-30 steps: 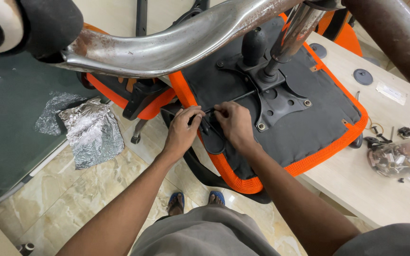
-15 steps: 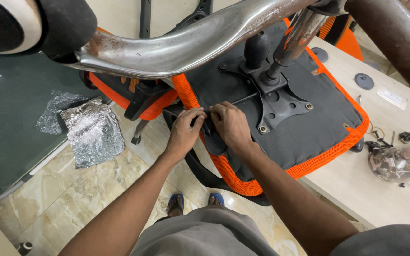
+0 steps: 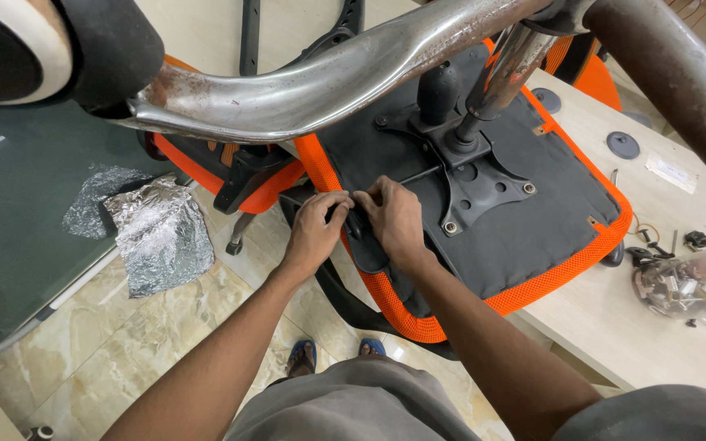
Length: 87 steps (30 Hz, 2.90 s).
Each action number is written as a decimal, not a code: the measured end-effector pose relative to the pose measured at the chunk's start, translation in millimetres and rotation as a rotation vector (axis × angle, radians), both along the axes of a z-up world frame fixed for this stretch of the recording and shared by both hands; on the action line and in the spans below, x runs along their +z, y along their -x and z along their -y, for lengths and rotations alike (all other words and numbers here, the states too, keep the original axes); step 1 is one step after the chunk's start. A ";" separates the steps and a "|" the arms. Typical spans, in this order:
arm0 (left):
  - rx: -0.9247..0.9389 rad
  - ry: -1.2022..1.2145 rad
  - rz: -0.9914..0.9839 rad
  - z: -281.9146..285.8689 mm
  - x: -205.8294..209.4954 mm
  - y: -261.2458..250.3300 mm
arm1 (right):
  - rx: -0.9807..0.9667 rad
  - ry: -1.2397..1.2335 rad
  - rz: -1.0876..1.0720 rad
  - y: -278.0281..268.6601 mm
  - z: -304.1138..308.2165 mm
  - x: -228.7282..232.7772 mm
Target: The person attaches a black plastic bracket to the underside of an orange office chair seat using a screwdriver and screws. They then retrieve a jar of hardware, pour out screws and fasteners onto the table, and continue attaching the bracket to the chair.
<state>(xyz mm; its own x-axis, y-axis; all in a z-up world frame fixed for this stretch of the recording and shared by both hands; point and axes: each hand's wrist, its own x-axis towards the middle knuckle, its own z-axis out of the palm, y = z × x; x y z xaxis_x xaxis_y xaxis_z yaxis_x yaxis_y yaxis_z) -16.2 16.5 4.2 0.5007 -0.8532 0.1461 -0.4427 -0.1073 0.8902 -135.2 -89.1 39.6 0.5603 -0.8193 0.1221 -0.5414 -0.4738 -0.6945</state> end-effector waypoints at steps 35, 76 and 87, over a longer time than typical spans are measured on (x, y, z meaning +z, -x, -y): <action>-0.020 -0.020 0.153 9.6 18.2 1.4 | 0.085 0.142 0.142 19.4 -11.8 5.1; 0.255 -0.025 -0.444 19.6 -12.8 -23.8 | -0.054 -0.226 0.443 37.3 27.1 -23.6; 0.233 -0.020 -0.394 38.3 -24.9 -27.9 | 0.089 0.185 0.124 42.1 20.6 -22.7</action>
